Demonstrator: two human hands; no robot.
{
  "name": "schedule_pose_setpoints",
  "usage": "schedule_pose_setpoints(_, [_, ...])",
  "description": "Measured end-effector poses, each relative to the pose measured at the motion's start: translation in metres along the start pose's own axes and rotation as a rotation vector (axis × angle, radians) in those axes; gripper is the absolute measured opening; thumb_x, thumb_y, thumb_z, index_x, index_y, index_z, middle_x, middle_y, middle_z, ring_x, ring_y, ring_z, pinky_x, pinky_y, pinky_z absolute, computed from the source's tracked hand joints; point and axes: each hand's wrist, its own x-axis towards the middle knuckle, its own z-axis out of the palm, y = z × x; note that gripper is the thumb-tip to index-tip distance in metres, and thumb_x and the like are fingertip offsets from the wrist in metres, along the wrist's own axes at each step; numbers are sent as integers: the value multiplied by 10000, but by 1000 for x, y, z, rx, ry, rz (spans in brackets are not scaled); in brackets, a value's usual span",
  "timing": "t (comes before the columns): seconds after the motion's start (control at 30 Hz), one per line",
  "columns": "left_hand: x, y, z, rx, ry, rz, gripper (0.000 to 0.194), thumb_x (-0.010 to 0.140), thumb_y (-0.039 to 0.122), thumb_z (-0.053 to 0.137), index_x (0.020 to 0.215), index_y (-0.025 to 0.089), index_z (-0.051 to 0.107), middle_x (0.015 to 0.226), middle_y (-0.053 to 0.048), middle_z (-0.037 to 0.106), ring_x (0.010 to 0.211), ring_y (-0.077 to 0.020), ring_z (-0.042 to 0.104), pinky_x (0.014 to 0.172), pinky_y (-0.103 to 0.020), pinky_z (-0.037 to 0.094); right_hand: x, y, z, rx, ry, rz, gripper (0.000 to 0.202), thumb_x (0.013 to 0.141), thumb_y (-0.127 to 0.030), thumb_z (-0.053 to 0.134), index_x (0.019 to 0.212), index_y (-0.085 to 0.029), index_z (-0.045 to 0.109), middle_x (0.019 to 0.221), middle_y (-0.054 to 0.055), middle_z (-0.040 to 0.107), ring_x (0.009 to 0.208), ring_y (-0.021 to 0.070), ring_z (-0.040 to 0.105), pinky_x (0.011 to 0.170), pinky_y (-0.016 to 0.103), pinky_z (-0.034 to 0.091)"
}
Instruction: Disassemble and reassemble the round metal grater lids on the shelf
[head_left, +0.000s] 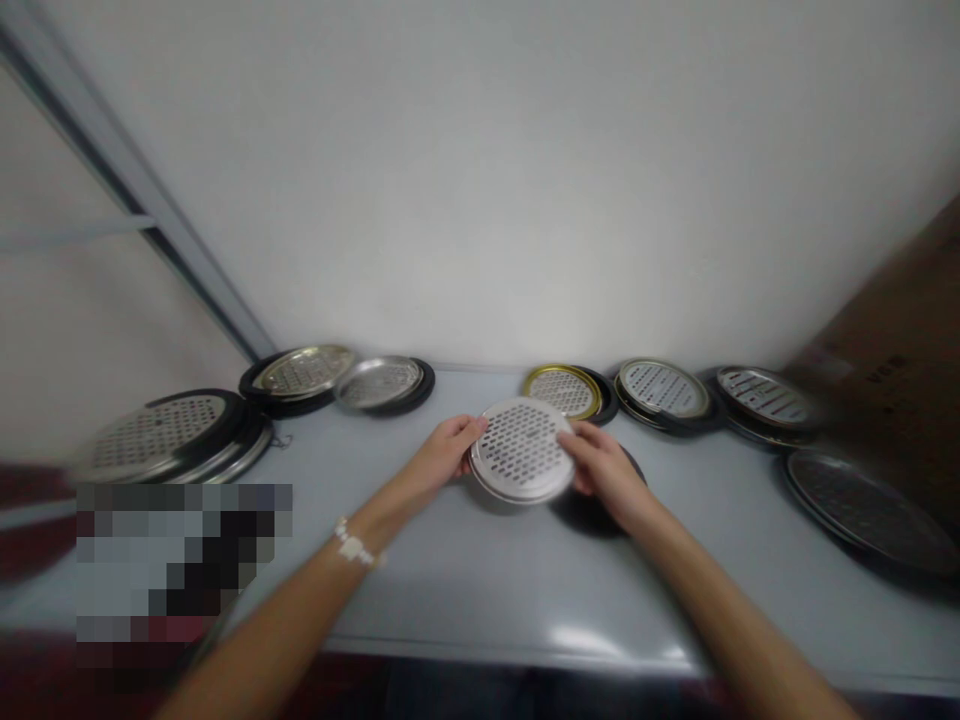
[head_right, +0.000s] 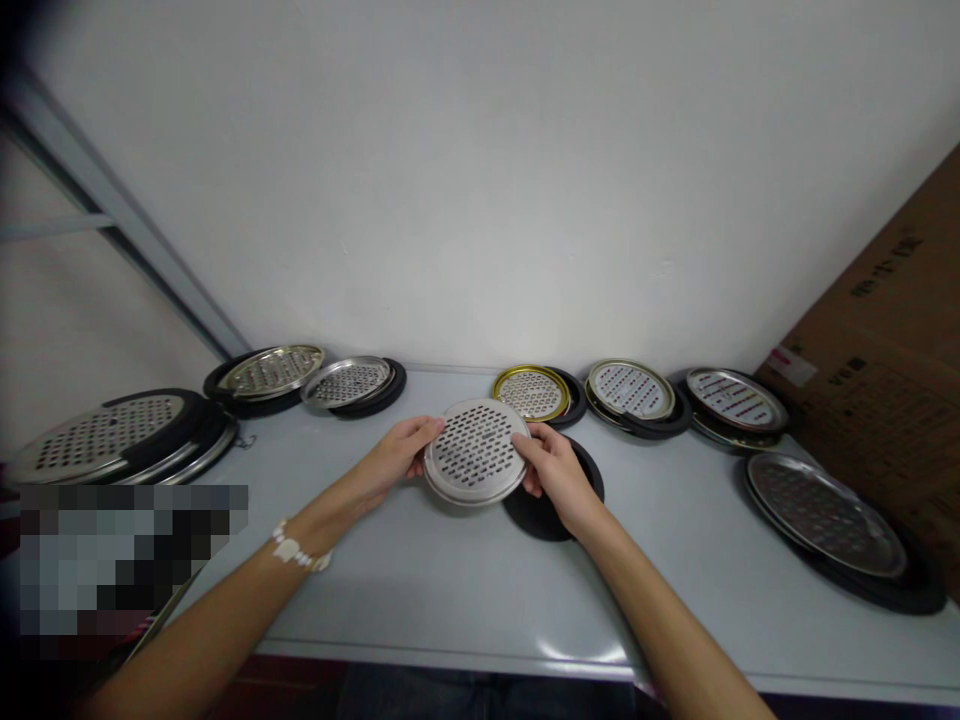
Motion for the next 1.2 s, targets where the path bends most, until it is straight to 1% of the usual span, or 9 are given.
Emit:
schedule_pose_setpoints(0.23, [-2,1,2,22,47,54,454,806,600,632,745,153,577,551,38,520,442,-83,435,413,-209,295,-3,-5,2,71,-101,15,429,756,-538,763,849,-151,604,571,-64,489,382,25,326,329,160,151])
schedule_pose_setpoints(0.37, [-4,6,-1,14,21,8,481,825,615,601,718,146,611,544,27,545,455,-93,437,434,-221,278,-4,-9,-2,126,-170,72,412,732,-499,794,820,-140,613,586,-68,442,421,20,290,356,160,113])
schedule_pose_setpoints(0.5, [-4,7,0,-30,-92,26,450,802,576,673,802,126,683,720,-44,691,658,-155,600,588,-246,425,-9,-13,-1,77,-265,146,403,750,-503,781,796,-150,591,586,-69,428,430,25,309,367,156,129])
schedule_pose_setpoints(0.6, [-3,4,2,-72,-82,59,429,799,544,697,837,117,697,810,-82,726,776,-195,648,688,-274,479,-10,-13,2,60,-225,127,416,769,-534,760,821,-167,571,583,-75,440,420,31,335,353,152,150])
schedule_pose_setpoints(0.7, [-1,0,1,-75,34,64,440,810,565,678,825,125,668,706,-42,679,599,-140,583,527,-231,414,-9,-11,3,23,-192,84,436,815,-563,713,983,-186,575,565,-79,499,377,42,363,333,153,166])
schedule_pose_setpoints(0.77, [-1,-1,1,-90,53,50,449,812,580,666,831,132,643,623,-3,620,483,-104,500,437,-211,341,-9,-9,3,-7,-198,77,477,819,-563,710,1071,-190,551,550,-67,556,356,61,406,328,159,204])
schedule_pose_setpoints(0.93, [-2,1,1,-177,-83,-19,451,804,577,666,906,141,610,697,-29,660,533,-132,597,465,-220,429,-7,-10,1,33,-122,-3,486,772,-499,766,1067,-176,553,586,-44,612,371,66,449,341,165,250])
schedule_pose_setpoints(1.1, [-2,1,3,2,-16,8,521,846,658,573,828,138,607,605,-22,623,476,-124,548,430,-218,380,-4,-11,-2,56,-139,-16,412,770,-451,772,1020,-173,600,599,-46,588,393,46,384,352,172,194])
schedule_pose_setpoints(1.2, [-3,2,3,17,-12,21,495,841,630,607,827,135,627,584,3,593,448,-97,481,410,-211,324,-6,-11,1,36,-168,7,457,744,-474,781,1044,-182,597,608,-47,579,403,60,376,358,187,195])
